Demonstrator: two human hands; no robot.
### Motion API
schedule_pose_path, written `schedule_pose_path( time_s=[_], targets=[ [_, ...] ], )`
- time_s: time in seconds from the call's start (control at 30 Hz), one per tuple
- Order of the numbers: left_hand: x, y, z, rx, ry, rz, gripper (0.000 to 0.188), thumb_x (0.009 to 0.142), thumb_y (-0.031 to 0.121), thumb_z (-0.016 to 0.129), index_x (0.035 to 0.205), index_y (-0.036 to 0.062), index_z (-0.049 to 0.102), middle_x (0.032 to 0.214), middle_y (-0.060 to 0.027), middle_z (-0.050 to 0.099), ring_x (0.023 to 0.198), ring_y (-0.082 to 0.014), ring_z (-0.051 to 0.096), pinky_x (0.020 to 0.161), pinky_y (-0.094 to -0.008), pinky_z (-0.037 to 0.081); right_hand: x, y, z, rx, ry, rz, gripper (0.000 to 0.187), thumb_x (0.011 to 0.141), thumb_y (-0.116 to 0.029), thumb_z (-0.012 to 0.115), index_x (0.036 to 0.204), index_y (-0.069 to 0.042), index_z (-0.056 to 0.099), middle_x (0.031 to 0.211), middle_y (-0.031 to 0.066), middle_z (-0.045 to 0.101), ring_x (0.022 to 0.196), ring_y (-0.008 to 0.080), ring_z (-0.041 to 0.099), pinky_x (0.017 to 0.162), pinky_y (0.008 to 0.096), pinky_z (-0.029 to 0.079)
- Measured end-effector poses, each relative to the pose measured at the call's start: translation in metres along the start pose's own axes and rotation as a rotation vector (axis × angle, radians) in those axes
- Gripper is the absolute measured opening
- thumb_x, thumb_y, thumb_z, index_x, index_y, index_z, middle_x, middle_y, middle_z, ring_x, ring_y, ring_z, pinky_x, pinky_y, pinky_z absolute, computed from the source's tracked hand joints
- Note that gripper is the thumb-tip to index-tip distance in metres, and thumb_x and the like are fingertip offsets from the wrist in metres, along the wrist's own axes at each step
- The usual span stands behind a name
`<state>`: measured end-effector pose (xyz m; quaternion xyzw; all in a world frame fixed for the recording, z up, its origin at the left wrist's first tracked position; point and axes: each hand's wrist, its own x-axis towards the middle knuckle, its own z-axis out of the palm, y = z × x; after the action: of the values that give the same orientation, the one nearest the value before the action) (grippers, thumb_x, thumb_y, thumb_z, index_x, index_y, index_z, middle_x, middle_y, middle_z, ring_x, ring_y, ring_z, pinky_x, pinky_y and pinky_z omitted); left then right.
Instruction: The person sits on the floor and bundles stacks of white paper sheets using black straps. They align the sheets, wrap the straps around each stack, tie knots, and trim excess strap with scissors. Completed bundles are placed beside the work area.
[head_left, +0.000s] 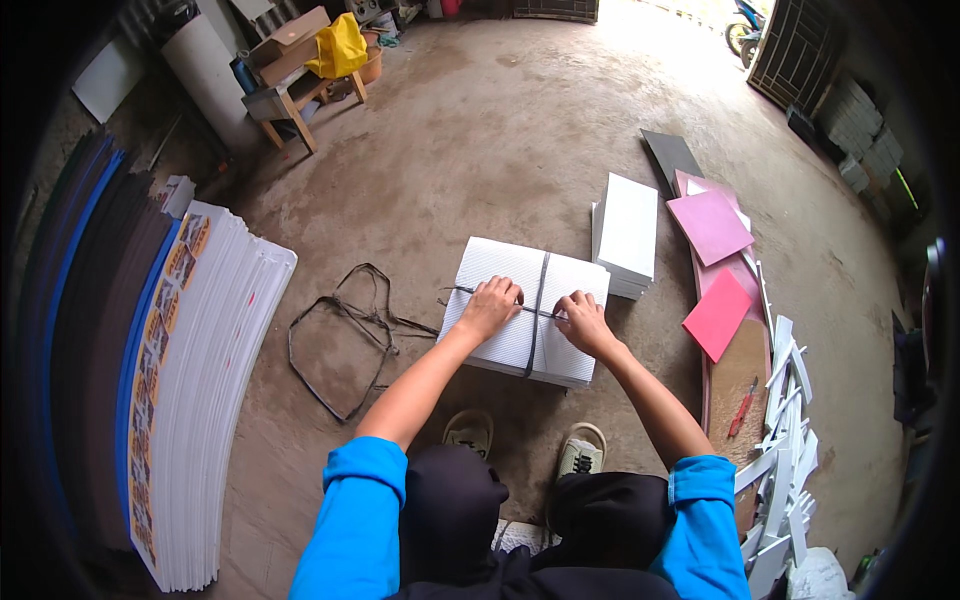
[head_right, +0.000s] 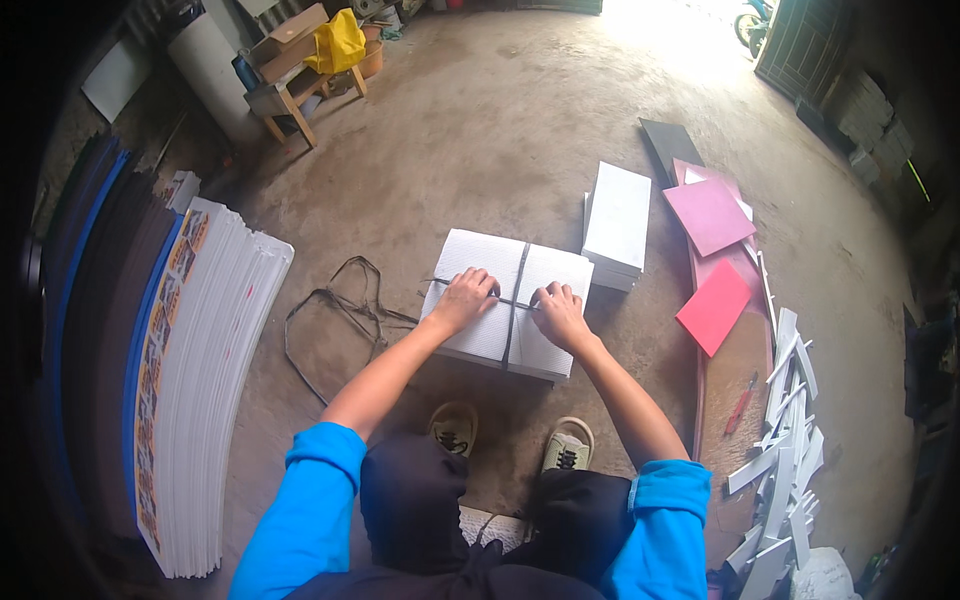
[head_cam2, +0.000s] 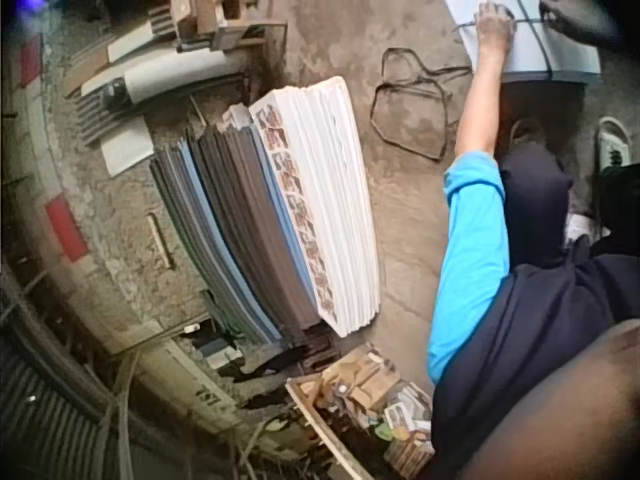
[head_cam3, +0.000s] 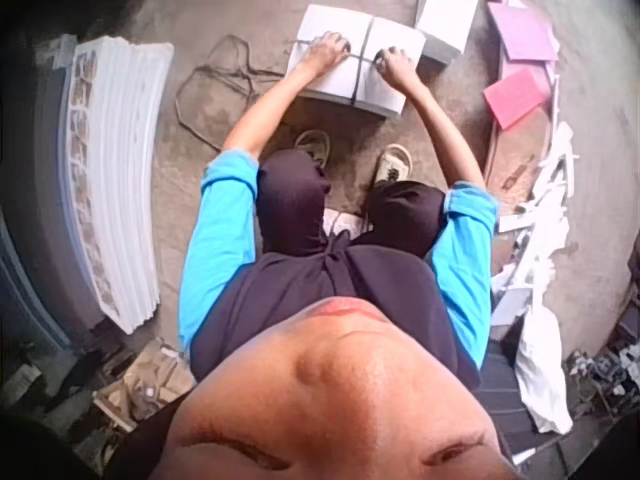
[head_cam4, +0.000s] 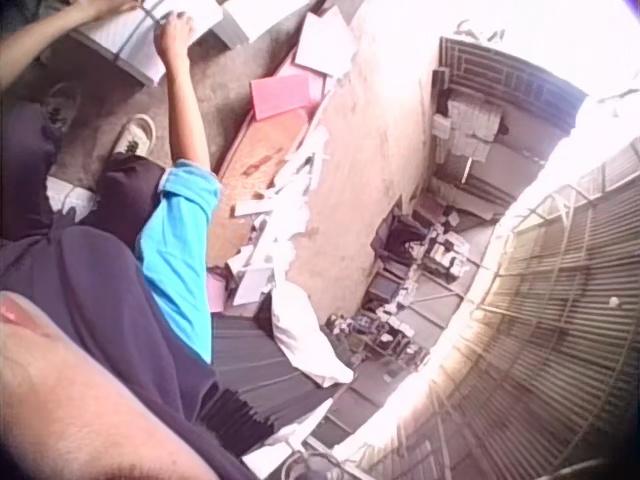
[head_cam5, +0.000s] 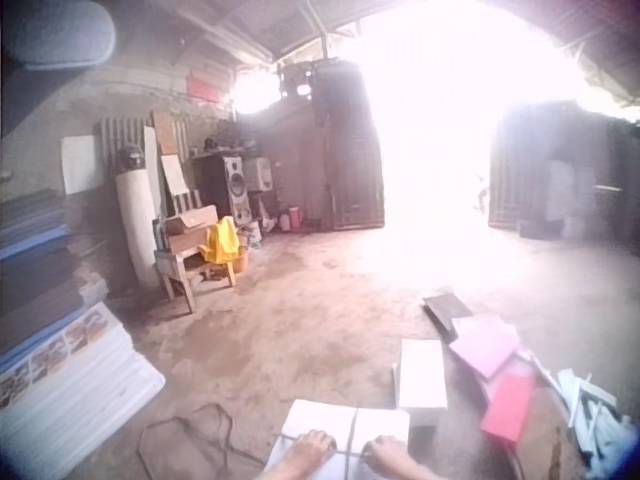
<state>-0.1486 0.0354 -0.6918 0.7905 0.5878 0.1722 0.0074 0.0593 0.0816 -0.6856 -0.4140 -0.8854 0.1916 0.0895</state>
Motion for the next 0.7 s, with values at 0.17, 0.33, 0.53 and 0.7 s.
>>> schedule_pose_path(
  time_s=[0.17,0.33,0.53,0.7],
  targets=[
    [0.005,-0.002,0.002,0.162,-0.072,0.077,0.021,0.075,0.022,0.063,0.087,0.0073,0.055,0.089,-0.0057,0.054,0.091,-0.0217,0.051,0.077,-0.0342,0.044,0.000,-0.008,0.011,0.031,0.062,0.026,0.030,0.073,-0.024,0.064,0.096,-0.007,0.056,0.101,0.0142,0.050,0.103,0.0307,0.044,0.085,0.0508,0.033],
    [0.009,0.004,0.004,0.288,-0.121,0.068,0.024,0.078,0.023,0.060,0.088,0.0032,0.051,0.082,-0.0091,0.056,0.085,-0.0239,0.054,0.076,-0.0367,0.044,0.001,-0.026,0.024,0.064,0.145,0.079,0.037,0.075,-0.030,0.064,0.097,-0.003,0.055,0.100,0.0146,0.050,0.102,0.0301,0.043,0.086,0.0519,0.030],
    [0.019,-0.006,-0.005,-0.580,-0.241,-0.395,0.028,0.081,0.018,0.057,0.096,0.0011,0.042,0.081,-0.0123,0.058,0.082,-0.0270,0.059,0.072,-0.0368,0.045,0.022,-0.048,0.019,-0.006,0.031,0.182,0.035,0.076,-0.034,0.063,0.088,-0.001,0.061,0.098,0.0146,0.051,0.098,0.0297,0.045,0.085,0.0490,0.030],
    [0.033,-0.025,-0.029,-0.621,0.025,-0.376,0.039,0.069,0.011,0.064,0.093,0.0035,0.033,0.078,-0.0086,0.048,0.076,-0.0201,0.055,0.068,-0.0333,0.046,0.066,-0.058,0.005,0.196,0.215,0.196,0.028,0.078,-0.030,0.060,0.078,-0.002,0.065,0.093,0.0131,0.053,0.094,0.0259,0.048,0.081,0.0429,0.032]
  ],
)
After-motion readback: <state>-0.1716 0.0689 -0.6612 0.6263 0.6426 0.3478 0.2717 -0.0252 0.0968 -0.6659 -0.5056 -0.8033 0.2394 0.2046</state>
